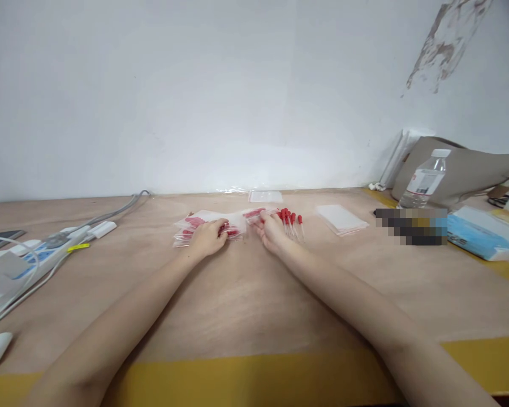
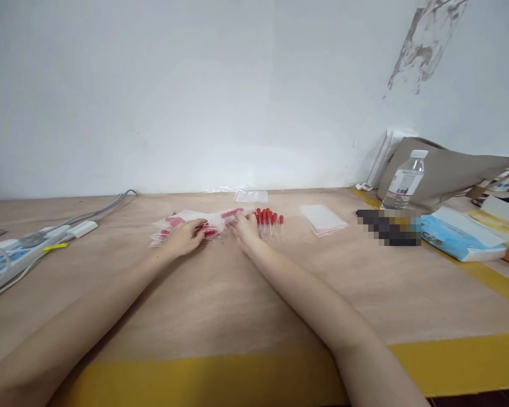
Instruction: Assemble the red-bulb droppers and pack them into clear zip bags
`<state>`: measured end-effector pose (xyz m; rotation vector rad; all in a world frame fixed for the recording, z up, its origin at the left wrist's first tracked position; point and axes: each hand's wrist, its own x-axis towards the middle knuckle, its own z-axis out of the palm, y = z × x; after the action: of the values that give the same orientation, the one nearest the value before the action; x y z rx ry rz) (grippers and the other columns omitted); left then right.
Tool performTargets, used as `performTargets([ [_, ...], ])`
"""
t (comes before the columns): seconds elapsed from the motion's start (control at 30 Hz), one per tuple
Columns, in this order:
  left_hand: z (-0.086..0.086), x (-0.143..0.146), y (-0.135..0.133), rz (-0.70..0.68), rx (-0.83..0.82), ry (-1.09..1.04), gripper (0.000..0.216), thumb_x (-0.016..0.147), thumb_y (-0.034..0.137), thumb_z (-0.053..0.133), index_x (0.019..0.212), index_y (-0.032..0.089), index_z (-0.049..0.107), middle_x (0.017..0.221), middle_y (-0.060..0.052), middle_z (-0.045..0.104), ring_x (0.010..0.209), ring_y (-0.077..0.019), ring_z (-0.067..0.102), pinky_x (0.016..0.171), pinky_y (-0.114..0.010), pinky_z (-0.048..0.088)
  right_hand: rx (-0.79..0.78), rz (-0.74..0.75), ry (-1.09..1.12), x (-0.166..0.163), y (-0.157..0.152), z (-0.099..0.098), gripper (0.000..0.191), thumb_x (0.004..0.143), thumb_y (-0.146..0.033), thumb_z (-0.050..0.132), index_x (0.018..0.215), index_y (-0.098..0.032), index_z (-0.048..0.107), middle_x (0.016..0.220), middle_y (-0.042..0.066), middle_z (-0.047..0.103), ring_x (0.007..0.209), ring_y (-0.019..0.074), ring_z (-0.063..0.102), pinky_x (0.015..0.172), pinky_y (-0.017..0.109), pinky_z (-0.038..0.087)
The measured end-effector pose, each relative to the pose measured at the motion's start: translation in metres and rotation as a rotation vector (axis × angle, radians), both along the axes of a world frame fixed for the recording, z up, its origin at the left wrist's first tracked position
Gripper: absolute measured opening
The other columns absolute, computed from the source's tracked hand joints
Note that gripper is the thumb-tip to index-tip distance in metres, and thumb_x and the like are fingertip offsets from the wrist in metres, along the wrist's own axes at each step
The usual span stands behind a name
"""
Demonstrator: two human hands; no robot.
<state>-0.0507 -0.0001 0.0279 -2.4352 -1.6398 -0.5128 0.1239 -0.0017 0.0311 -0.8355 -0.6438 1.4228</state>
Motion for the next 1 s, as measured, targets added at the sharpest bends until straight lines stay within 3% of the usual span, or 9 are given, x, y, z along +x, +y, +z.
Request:
performTargets([
  [0.1,0.003,0.002,0.005,-0.017,-0.021,-0.002,0.038,0.075,0.021,0.041,0.111,0.022,0.055,0.110,-0.003,0.061,0.097,-0.0219,0.057,0.081,-0.031,0.043,-0.118,0.172,-0.107,-0.006,-0.004,-0.003,0.010,0.078,-0.009,0.047,0.080,-0.019,0.048,0.069,0.001,0.062,0.065,0.0104,0.063,0.061,0.023,0.054],
  [0.2,0.003,0.003,0.008,0.027,-0.018,-0.017,0.034,0.075,0.025,0.044,0.106,0.023,0.057,0.106,-0.004,0.063,0.094,-0.0223,0.057,0.077,-0.031,0.044,-0.213,0.382,-0.228,0.009,-0.014,-0.002,0.005,0.072,-0.009,0.058,0.073,-0.012,0.053,0.060,0.007,0.062,0.055,0.0159,0.063,0.049,0.026,0.054],
  [0.33,0.000,0.004,0.009,0.057,0.006,-0.090,0.029,0.077,0.039,0.045,0.096,0.021,0.058,0.087,-0.004,0.066,0.081,-0.0214,0.060,0.067,-0.030,0.043,-0.147,0.559,-0.572,0.050,-0.027,0.003,0.012,0.071,-0.020,0.064,0.069,-0.010,0.057,0.059,0.007,0.063,0.048,0.0122,0.060,0.043,0.020,0.052],
  [0.43,-0.002,0.004,0.007,0.043,0.018,-0.094,0.030,0.079,0.045,0.043,0.087,0.021,0.059,0.081,-0.002,0.066,0.076,-0.0201,0.059,0.062,-0.028,0.041,-0.036,0.475,-0.700,0.084,-0.035,0.004,0.012,0.073,-0.022,0.063,0.070,-0.012,0.057,0.065,0.005,0.064,0.043,0.0071,0.057,0.040,0.015,0.048],
  [0.6,-0.005,0.005,0.006,0.010,0.122,0.040,0.033,0.085,0.041,0.038,0.108,0.024,0.053,0.091,-0.005,0.065,0.084,-0.0232,0.059,0.069,-0.032,0.039,0.020,0.186,-0.840,0.136,-0.036,-0.001,0.012,0.074,-0.023,0.060,0.068,-0.014,0.054,0.065,0.001,0.061,0.039,0.0040,0.050,0.034,0.014,0.039],
  [0.73,-0.009,0.002,0.008,-0.031,0.165,0.145,0.028,0.085,0.038,0.038,0.098,0.021,0.056,0.094,-0.007,0.063,0.086,-0.0248,0.058,0.072,-0.034,0.039,0.032,-0.075,-1.003,0.170,-0.026,-0.016,0.012,0.073,-0.026,0.056,0.070,-0.015,0.054,0.062,0.000,0.060,0.037,0.0046,0.044,0.035,0.017,0.034],
  [0.83,-0.011,-0.001,0.010,-0.095,0.178,0.142,0.025,0.085,0.036,0.041,0.094,0.019,0.056,0.097,-0.007,0.062,0.092,-0.0246,0.055,0.078,-0.035,0.040,0.154,-0.278,-1.249,0.184,-0.018,-0.032,0.015,0.072,-0.030,0.055,0.072,-0.015,0.058,0.063,0.001,0.060,0.045,0.0082,0.048,0.045,0.021,0.038],
  [0.9,-0.012,-0.002,0.011,-0.133,0.154,0.115,0.026,0.084,0.035,0.042,0.100,0.019,0.054,0.102,-0.007,0.061,0.095,-0.0237,0.054,0.079,-0.034,0.041,0.255,-0.328,-1.423,0.185,-0.016,-0.041,0.019,0.070,-0.032,0.056,0.078,-0.015,0.060,0.070,0.003,0.062,0.055,0.0113,0.053,0.055,0.023,0.041],
  [1.0,-0.013,-0.002,0.012,-0.182,0.123,0.098,0.028,0.085,0.031,0.039,0.108,0.020,0.050,0.110,-0.006,0.058,0.098,-0.0222,0.054,0.079,-0.033,0.042,0.391,-0.223,-1.589,0.175,-0.018,-0.046,0.031,0.067,-0.036,0.059,0.090,-0.015,0.061,0.086,0.006,0.063,0.065,0.0141,0.055,0.065,0.027,0.043],
])
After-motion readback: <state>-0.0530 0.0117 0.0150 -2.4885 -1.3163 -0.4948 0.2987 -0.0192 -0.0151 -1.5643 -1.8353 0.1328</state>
